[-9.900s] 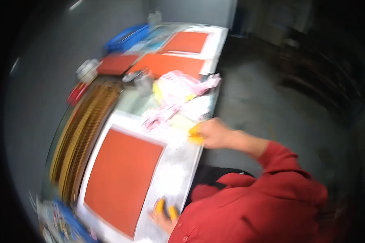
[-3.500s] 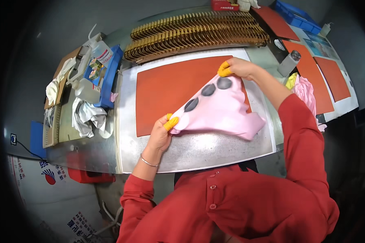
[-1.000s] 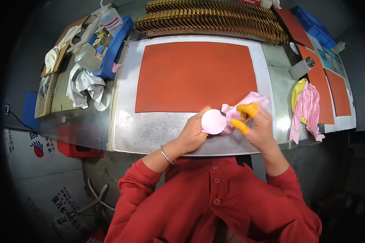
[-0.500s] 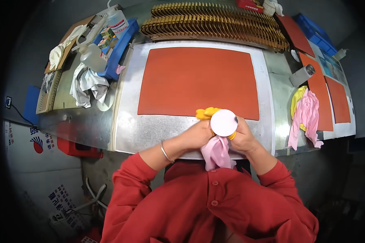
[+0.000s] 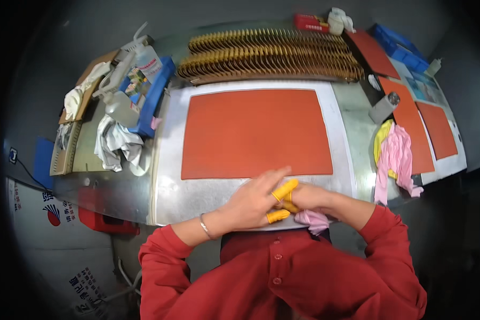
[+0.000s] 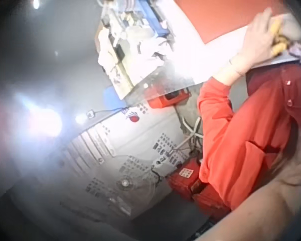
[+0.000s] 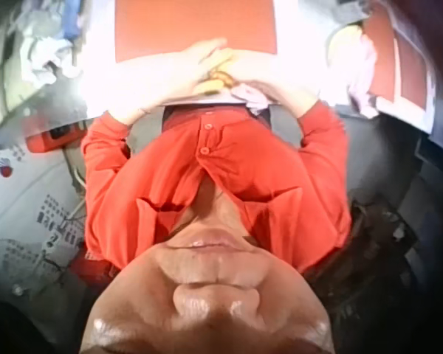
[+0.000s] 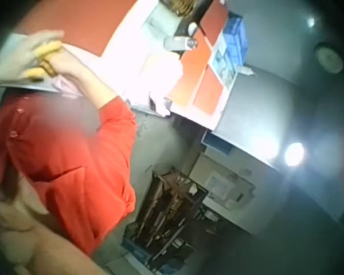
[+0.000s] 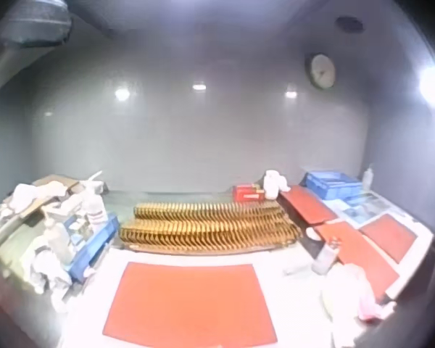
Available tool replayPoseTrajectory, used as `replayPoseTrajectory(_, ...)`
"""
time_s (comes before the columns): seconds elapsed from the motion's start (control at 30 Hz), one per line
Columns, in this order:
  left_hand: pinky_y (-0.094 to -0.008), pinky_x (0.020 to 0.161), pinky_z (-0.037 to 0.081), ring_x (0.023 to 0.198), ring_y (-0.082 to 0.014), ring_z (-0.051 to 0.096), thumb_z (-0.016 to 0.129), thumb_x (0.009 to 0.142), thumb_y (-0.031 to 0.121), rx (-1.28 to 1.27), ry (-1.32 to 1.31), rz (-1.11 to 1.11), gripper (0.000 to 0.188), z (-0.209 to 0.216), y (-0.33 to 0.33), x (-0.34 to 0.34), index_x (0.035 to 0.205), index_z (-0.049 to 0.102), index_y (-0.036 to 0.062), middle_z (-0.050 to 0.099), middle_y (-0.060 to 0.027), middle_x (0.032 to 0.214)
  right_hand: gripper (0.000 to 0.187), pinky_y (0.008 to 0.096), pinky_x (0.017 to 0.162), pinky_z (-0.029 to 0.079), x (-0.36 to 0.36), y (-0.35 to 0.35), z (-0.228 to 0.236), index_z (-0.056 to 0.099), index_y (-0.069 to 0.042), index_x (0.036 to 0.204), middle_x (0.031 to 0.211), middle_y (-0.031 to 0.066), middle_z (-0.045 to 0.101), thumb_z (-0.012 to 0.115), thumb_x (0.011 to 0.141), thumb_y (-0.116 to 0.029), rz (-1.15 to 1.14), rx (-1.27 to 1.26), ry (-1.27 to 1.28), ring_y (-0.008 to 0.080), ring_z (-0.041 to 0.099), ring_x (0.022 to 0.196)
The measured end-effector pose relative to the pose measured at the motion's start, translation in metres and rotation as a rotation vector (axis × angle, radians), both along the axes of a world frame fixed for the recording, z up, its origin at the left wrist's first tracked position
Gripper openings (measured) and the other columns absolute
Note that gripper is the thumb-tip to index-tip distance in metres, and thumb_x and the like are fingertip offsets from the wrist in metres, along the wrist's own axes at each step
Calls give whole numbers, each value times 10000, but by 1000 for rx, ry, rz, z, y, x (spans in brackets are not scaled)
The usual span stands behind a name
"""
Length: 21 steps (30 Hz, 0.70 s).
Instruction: The person cleans a series of small, dark, bottle-shaped decorative items arranged on a red mat. They use a yellow cloth to wipe each item individually, frequently applying liquid from a squeeze bottle to the cloth. The person works methodically from left to right across the row of items.
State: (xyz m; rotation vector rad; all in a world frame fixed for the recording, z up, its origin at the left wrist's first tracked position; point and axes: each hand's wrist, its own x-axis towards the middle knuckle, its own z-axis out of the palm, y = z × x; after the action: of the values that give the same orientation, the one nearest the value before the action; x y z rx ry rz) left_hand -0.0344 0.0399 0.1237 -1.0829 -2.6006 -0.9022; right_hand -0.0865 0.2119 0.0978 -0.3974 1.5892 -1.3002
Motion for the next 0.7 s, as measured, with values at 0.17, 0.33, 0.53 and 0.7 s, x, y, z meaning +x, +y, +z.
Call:
replayPoseTrajectory(0.17, -388, 726, 502, 944, -359, 540, 585, 827, 240, 59, -42, 50, 502, -38, 0, -4, 1244, 429, 7, 451, -198, 1131, 148, 245, 393, 238, -13, 0, 8, 533, -107, 773, 574, -18, 426, 440, 881, -149, 92, 48, -349, 71, 342, 453)
replayPoseTrajectory(0.33, -303, 692, 457, 787, -281, 541, 431, 938, 210, 465, -18, 308, 348, -55, 14, -12, 1201, 440, -18, 463, -172, 1097, 206, 411, 498, 441, -10, -7, 9, 519, 21, 736, 658, 194, 561, 501, 850, -149, -82, 88, 897, 326, 587, 606)
replayPoseTrajectory(0.53, -221, 385, 320, 485, -98, 453, 322, 965, 426, 1312, -1264, 186, 430, -61, 24, -14, 919, 548, 63, 518, -48, 670, 174, 400, 481, 464, -11, -1, 9, 513, -7, 686, 620, 170, 532, 564, 767, -153, 179, 145, 1591, 312, 568, 558)
replayPoseTrajectory(0.7, -225, 318, 312, 395, -112, 452, 253, 951, 519, 1043, -1424, 190, 549, -46, 12, -17, 874, 543, 59, 491, -44, 556, 222, 418, 482, 445, -20, 2, 22, 530, -21, 652, 590, 164, 544, 546, 804, -182, 372, 108, 1506, 322, 560, 535)
